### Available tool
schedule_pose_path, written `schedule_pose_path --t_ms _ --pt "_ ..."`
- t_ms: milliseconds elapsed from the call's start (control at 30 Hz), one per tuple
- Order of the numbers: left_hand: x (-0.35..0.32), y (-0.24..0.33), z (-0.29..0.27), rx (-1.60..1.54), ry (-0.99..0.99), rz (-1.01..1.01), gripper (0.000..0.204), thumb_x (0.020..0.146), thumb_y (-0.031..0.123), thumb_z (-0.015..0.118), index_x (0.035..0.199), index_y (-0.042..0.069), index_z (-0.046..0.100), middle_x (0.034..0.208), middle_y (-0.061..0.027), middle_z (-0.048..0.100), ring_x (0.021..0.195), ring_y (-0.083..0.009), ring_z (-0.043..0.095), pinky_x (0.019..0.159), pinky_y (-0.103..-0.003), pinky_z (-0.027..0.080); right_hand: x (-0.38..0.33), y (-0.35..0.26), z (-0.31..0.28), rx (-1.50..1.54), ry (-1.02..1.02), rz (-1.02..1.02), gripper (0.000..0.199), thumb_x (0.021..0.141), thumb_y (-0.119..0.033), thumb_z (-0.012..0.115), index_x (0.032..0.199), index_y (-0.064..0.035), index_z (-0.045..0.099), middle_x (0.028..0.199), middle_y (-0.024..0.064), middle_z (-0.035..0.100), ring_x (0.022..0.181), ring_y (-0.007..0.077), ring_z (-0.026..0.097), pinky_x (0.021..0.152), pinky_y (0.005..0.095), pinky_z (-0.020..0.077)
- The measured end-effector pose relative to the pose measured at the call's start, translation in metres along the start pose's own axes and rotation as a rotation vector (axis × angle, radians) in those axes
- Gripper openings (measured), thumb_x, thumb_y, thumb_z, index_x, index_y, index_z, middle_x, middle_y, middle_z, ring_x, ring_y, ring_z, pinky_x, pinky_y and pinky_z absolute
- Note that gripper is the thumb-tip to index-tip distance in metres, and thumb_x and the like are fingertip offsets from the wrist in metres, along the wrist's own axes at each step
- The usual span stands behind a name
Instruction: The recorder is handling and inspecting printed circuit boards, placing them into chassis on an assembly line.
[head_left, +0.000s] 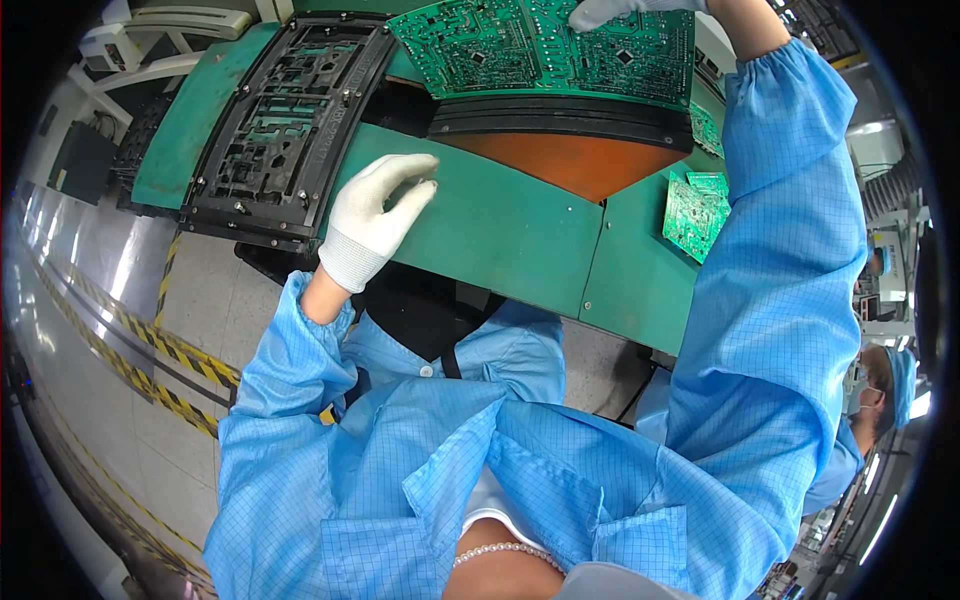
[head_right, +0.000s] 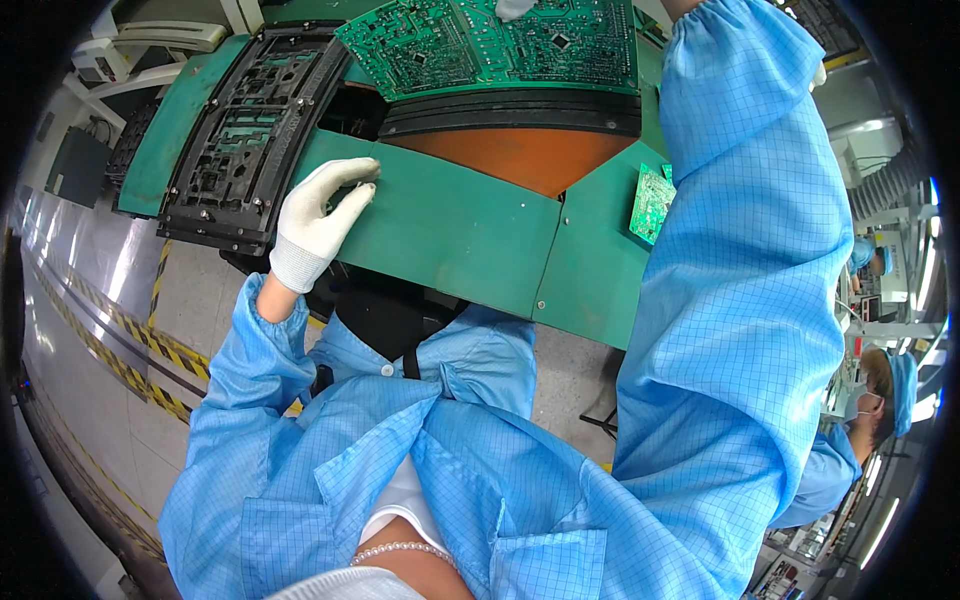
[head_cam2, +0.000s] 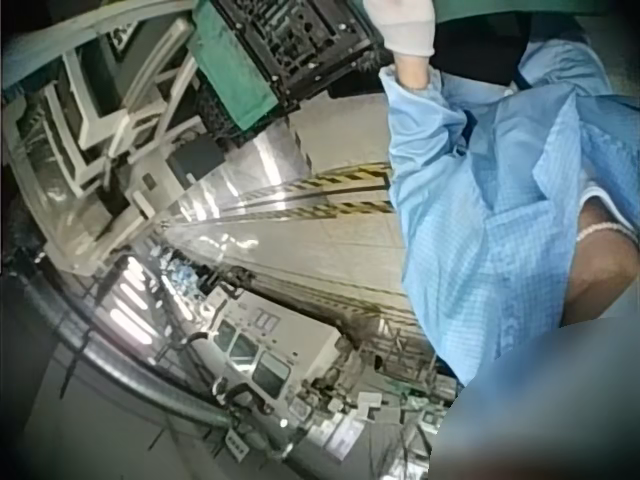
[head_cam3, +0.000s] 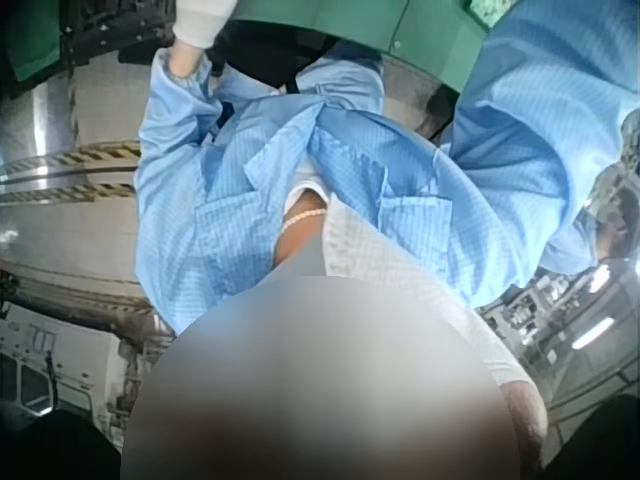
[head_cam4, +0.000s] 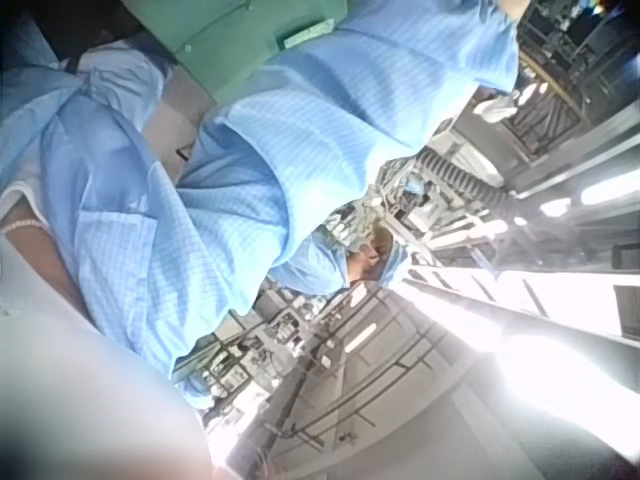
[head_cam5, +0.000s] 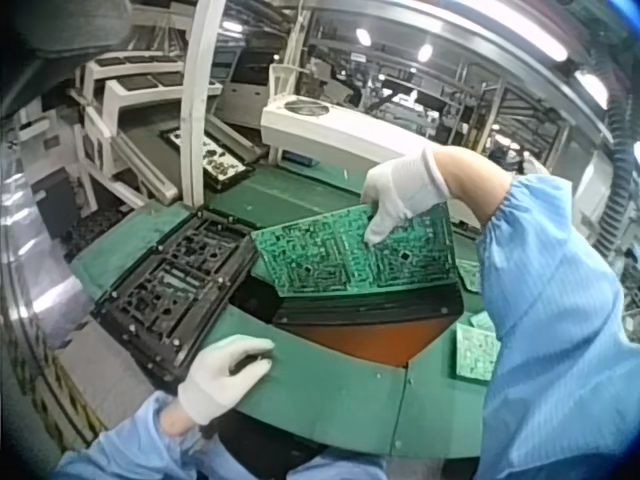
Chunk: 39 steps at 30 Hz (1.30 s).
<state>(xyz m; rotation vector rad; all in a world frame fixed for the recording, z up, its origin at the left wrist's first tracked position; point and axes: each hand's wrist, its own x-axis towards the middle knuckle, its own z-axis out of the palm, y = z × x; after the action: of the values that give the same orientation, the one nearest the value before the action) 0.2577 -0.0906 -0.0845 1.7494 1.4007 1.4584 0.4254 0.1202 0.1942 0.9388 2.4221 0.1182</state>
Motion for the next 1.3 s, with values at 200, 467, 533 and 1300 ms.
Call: schedule_pose_path --t_ms 200,467,533,1300 --pt "0.0 0.002 0.001 0.019 -0.012 -0.005 0.026 0.093 0.01 0.069 0.116 -0.002 0.069 0.108 -0.0143 0.071 0.096 -0.0231 0.07 0.086 -0.032 0.055 -0.001 0.004 0.004 0.076 -0.011 -0.025 0.059 0.086 -0.046 0.077 0.11 0.0074 0.071 0.09 0.018 0.074 0.084 0.0287 0.07 0.078 0.0405 0.0542" --pt "-0.001 0.002 0.001 0.017 -0.01 0.004 0.026 0.092 0.009 0.069 0.115 -0.002 0.069 0.108 -0.0145 0.071 0.096 -0.0239 0.07 0.086 -0.032 0.054 -0.003 0.003 0.006 0.024 0.006 -0.053 0.056 0.088 -0.044 0.076 0.109 0.0075 0.071 0.09 0.0186 0.073 0.083 0.0293 0.069 0.078 0.0409 0.0535" --pt "-0.002 0.002 0.001 0.019 -0.006 0.001 0.026 0.092 0.009 0.069 0.115 -0.002 0.069 0.108 -0.0146 0.071 0.096 -0.0241 0.07 0.086 -0.032 0.054 -0.003 0.002 0.006 0.019 0.013 -0.05 0.056 0.087 -0.044 0.077 0.109 0.0075 0.071 0.09 0.0188 0.073 0.082 0.0295 0.069 0.078 0.0408 0.0534" --pt "-0.022 -0.014 0.008 -0.149 0.519 0.255 0.05 0.101 0.028 0.064 0.133 -0.009 0.055 0.122 -0.0184 0.061 0.111 -0.0273 0.063 0.101 -0.04 0.049 -0.123 -0.108 0.13 -0.33 0.658 -0.039 0.021 0.081 -0.022 0.067 0.097 -0.0092 0.064 0.09 0.0058 0.065 0.087 0.0245 0.067 0.075 0.0364 0.054"
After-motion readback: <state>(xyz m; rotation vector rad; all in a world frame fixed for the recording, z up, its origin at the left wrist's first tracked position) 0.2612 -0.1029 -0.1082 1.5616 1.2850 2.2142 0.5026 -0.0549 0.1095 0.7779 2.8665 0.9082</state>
